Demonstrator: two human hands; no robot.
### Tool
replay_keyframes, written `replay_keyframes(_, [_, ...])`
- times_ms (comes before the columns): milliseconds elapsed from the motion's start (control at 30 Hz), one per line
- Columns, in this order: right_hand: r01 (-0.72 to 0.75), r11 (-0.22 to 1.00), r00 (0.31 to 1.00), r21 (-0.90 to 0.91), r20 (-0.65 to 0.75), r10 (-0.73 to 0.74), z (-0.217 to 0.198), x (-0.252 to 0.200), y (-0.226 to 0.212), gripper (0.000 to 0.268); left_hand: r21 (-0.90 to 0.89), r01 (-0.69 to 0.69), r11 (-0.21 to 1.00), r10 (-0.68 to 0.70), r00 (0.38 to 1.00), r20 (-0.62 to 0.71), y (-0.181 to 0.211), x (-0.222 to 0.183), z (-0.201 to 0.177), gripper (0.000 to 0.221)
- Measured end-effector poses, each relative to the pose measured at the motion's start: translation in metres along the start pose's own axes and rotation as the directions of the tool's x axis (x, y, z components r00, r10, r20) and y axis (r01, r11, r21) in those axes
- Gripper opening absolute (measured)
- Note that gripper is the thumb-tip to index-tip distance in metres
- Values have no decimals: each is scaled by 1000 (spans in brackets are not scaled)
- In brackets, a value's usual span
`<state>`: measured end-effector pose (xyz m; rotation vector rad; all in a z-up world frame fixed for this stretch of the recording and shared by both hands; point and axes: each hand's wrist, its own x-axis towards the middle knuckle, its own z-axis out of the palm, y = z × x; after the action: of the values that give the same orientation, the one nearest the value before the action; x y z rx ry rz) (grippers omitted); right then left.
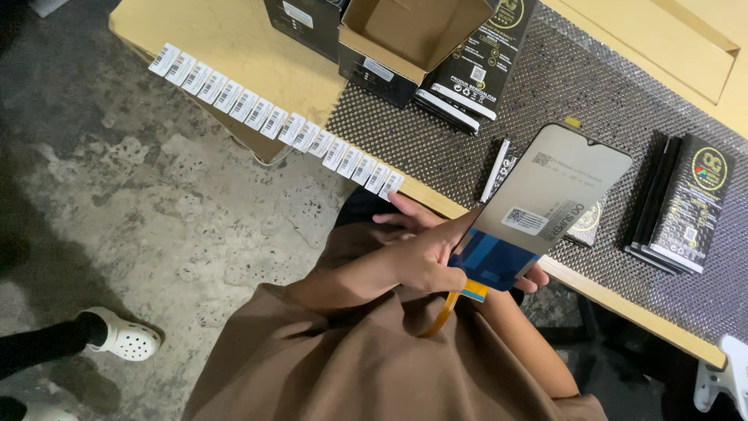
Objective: The person removes phone screens from their packaging boxes by hand, peels off the clear protective plastic films, and places the components into new boxes on a workstation.
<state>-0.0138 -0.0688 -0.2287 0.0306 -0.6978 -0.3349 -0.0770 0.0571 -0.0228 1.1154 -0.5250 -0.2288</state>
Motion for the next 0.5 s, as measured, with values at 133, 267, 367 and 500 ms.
replay_keyframes(133, [-742, 574, 618, -347, -21, 786, 24, 37, -3, 120, -264, -90, 960, 95, 996, 5, -23, -1, -6, 100])
replay_keyframes(267, [-962, -46, 6, -268, -190, 982, 82, 64, 11, 116, -152, -33, 988, 27, 999, -38, -31, -9, 1, 101])
replay_keyframes(367, [-922, -88, 36, -378, -309, 951, 112, 79, 20, 74, -39, 22, 999, -24, 998, -62, 16, -19, 2, 97])
replay_keyframes(500, [-482, 183, 799, -857, -343, 494, 63, 43, 36, 107, -51, 47, 998, -51, 996, -76, 37, -16, 0, 92])
